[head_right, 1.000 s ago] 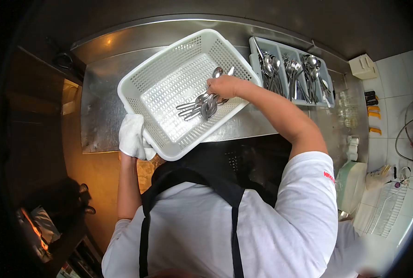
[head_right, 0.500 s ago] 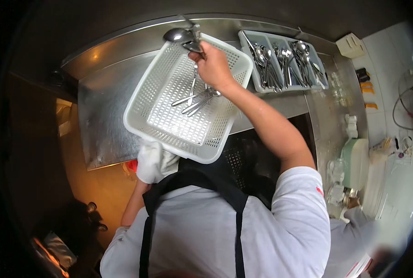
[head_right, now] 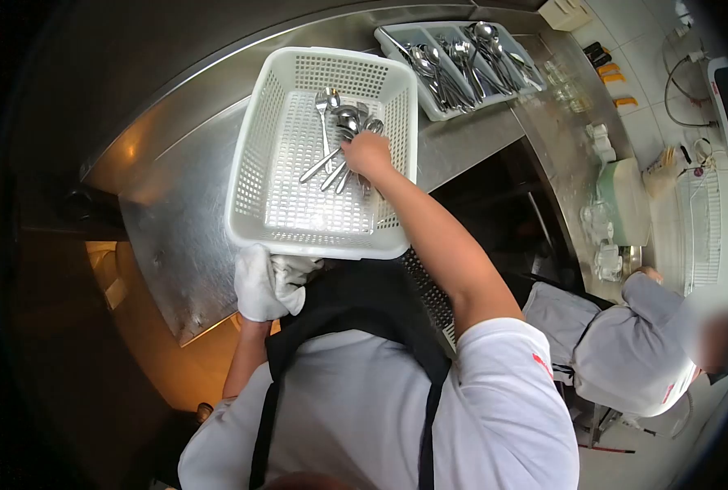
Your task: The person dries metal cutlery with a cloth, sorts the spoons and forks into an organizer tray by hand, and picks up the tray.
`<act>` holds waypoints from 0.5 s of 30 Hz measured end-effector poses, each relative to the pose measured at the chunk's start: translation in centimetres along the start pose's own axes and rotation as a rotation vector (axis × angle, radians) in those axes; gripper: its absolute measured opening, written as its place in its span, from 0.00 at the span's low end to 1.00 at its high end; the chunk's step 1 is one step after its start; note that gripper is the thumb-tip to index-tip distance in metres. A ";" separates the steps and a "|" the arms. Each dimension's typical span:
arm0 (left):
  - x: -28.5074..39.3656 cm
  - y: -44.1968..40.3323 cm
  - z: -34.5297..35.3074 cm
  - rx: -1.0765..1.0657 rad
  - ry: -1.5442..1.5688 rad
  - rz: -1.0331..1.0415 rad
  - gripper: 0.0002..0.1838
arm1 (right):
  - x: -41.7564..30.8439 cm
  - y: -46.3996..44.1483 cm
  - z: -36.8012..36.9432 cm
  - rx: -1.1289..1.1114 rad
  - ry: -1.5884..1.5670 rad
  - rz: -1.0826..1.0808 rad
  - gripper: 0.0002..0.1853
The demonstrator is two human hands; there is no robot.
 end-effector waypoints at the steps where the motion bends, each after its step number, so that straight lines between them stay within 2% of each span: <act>1: 2.0 -0.5 -0.5 -0.014 -0.108 0.107 0.08 | -0.7 -1.0 0.4 -0.001 0.130 -0.043 0.28; 2: 3.7 -1.3 -0.6 -0.063 -0.063 0.098 0.07 | -0.6 -1.8 0.6 -0.015 0.142 0.035 0.30; 5: 2.3 -0.6 0.3 -0.133 -0.218 0.110 0.05 | -1.7 -2.6 -0.8 0.203 -0.041 0.200 0.32; 9: 1.2 0.0 0.5 -0.112 -0.322 0.113 0.05 | -7.1 -3.0 -1.7 0.233 0.025 0.124 0.33; 10: 0.2 0.3 0.8 -0.124 -0.320 0.106 0.06 | -8.5 -2.9 -1.9 0.326 0.077 0.061 0.23; 13: -4.5 1.7 1.4 0.058 0.243 -0.278 0.14 | -9.1 -4.3 -0.6 0.410 0.022 0.046 0.13; 14: -4.3 1.7 1.5 0.057 0.266 -0.220 0.15 | -9.1 -4.3 -0.4 0.373 -0.012 0.017 0.13; 15: -5.1 1.9 2.0 0.048 0.351 -0.297 0.15 | -9.2 -4.2 -0.1 0.338 -0.071 0.002 0.13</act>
Point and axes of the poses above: each hand's wrist, its own y-axis away from the middle knuckle, its own z-axis out of the palm, x = y × z, the point moved 10 cm from there along -y, towards the middle knuckle, and after that the axes turned 5 degrees about x, right-handed, at the moved point
